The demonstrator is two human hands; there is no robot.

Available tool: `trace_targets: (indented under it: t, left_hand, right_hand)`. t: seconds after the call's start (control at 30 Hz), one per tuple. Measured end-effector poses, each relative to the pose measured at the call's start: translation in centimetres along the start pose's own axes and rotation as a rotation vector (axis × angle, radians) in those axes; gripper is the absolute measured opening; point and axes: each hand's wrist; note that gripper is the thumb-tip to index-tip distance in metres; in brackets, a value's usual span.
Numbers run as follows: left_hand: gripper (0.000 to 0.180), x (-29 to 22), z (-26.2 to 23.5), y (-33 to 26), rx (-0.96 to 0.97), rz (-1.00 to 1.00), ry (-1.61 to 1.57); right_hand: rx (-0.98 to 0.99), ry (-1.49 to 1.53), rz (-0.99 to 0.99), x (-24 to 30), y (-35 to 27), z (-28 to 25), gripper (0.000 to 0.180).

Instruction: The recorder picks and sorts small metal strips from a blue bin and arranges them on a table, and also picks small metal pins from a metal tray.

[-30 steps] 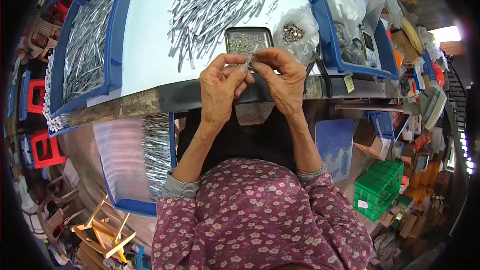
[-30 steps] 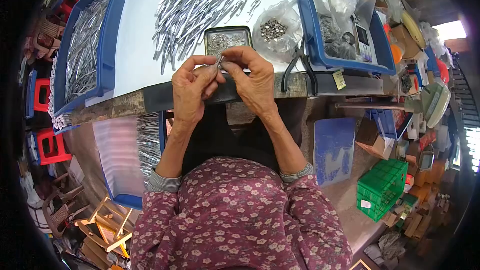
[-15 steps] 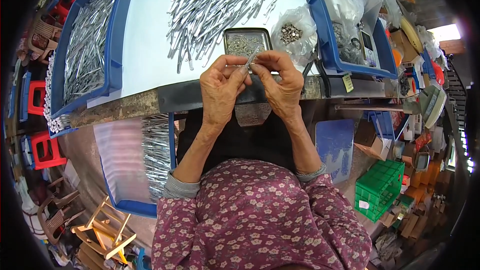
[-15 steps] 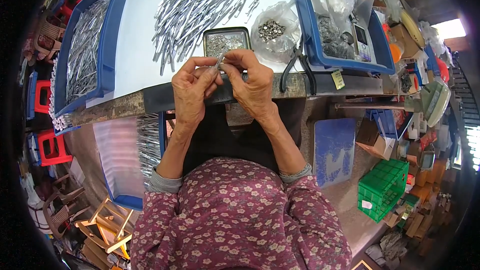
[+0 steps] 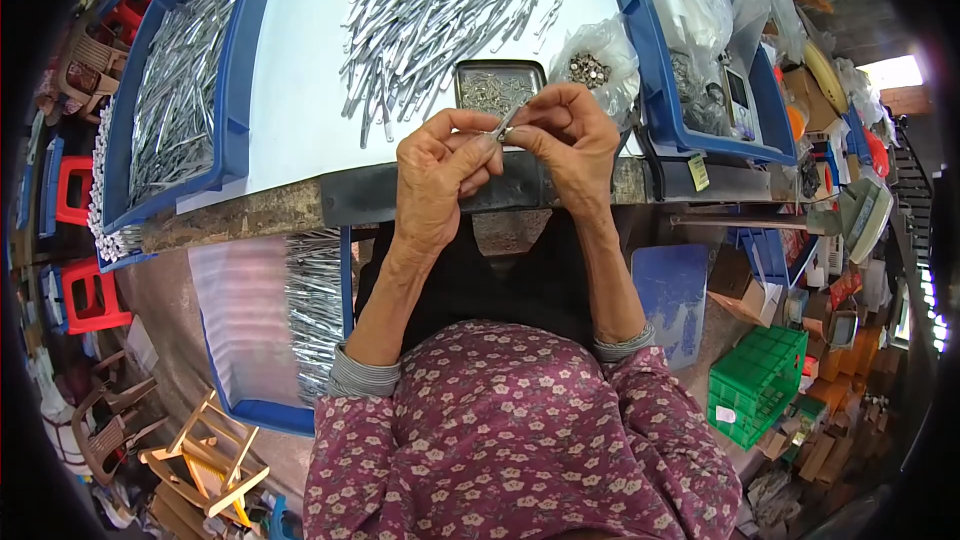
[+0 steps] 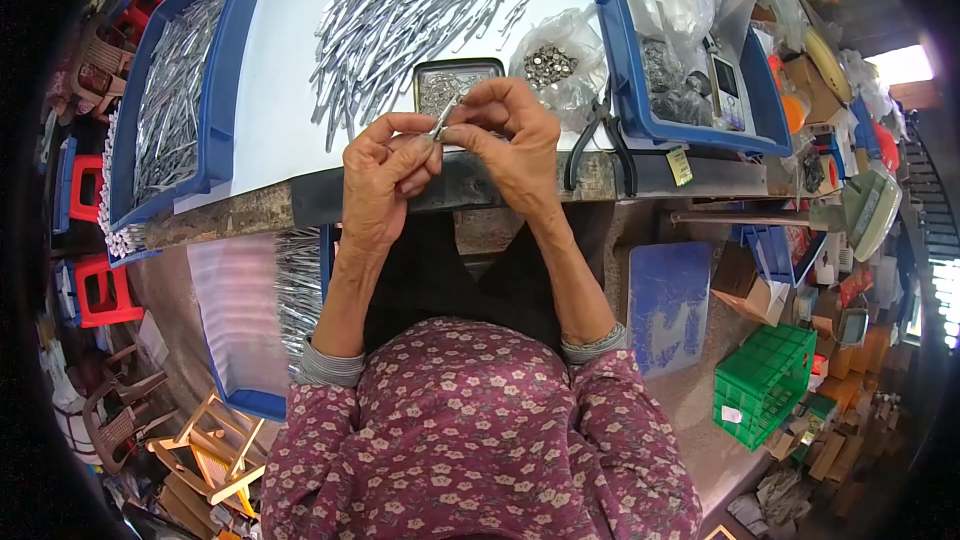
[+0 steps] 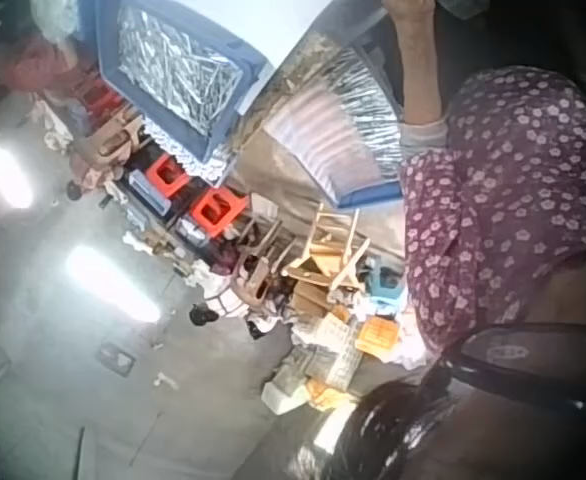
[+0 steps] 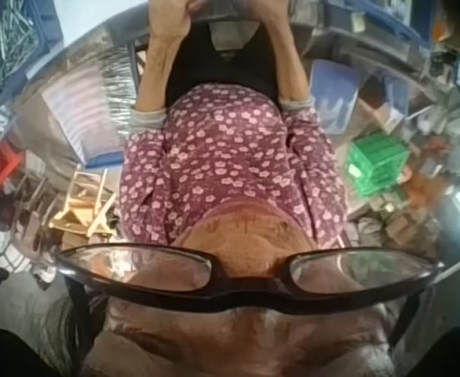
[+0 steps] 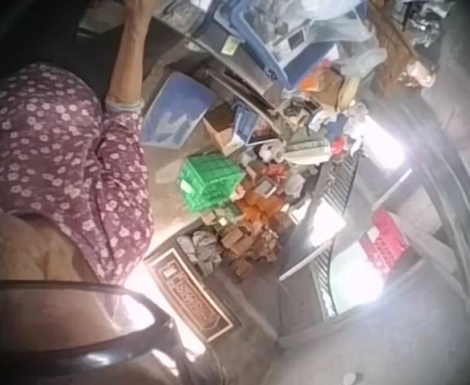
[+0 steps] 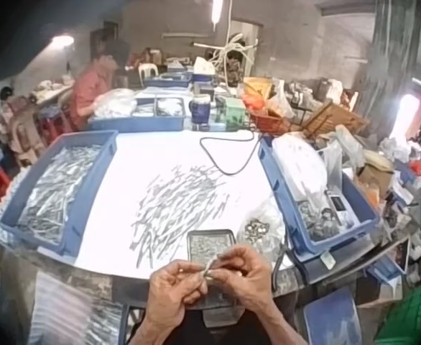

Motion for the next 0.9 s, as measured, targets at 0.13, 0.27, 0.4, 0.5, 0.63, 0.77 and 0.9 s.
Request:
trace_targets:
  t: [0.13, 0.27, 0.4, 0.5, 0.63, 0.77, 0.9]
  left_hand:
    - [0.013, -0.2, 0.5, 0.0, -0.002, 0.057, 0.041]
    - [0.008, 0.3, 1.2, 0.0, -0.145, 0.221, 0.329]
    - [0.01, 1.0, 0.8, 0.2, -0.198, 0.399, 0.544]
    - [0.01, 1.0, 0.8, 0.5, -0.221, 0.444, 0.618]
    - [0.009, 0.9, 0.7, 0.8, -0.247, 0.427, 0.551]
    - [0.009, 0.7, 0.9, 1.0, -0.252, 0.405, 0.473]
    - [0.009, 0.3, 0.9, 1.2, -0.23, 0.356, 0.393]
  right_hand:
    - [0.036, 0.267, 0.195, -0.2, 0.8, 0.0, 0.031]
    - [0.005, 0.247, 0.2, -0.4, 1.4, 0.7, 0.032]
    - [-0.011, 0.243, 0.219, -0.2, 1.4, 1.8, 0.032]
    - [-0.047, 0.183, 0.171, -0.5, 1.2, 2.6, 0.029]
    - [-0.125, 0.066, 0.071, -1.0, 1.0, 3.5, 0.024]
    - [-0.162, 0.01, 0.024, -1.1, 0.6, 4.5, 0.02]
    - [-0.158, -0.025, 0.014, -1.0, -0.1, 5.1, 0.024]
Point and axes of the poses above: each hand's wrist, its own y-axis towards the middle knuckle, its own z-axis out of the palm, x = y × z, and after that the axes turned 6 degrees about z, right-handed
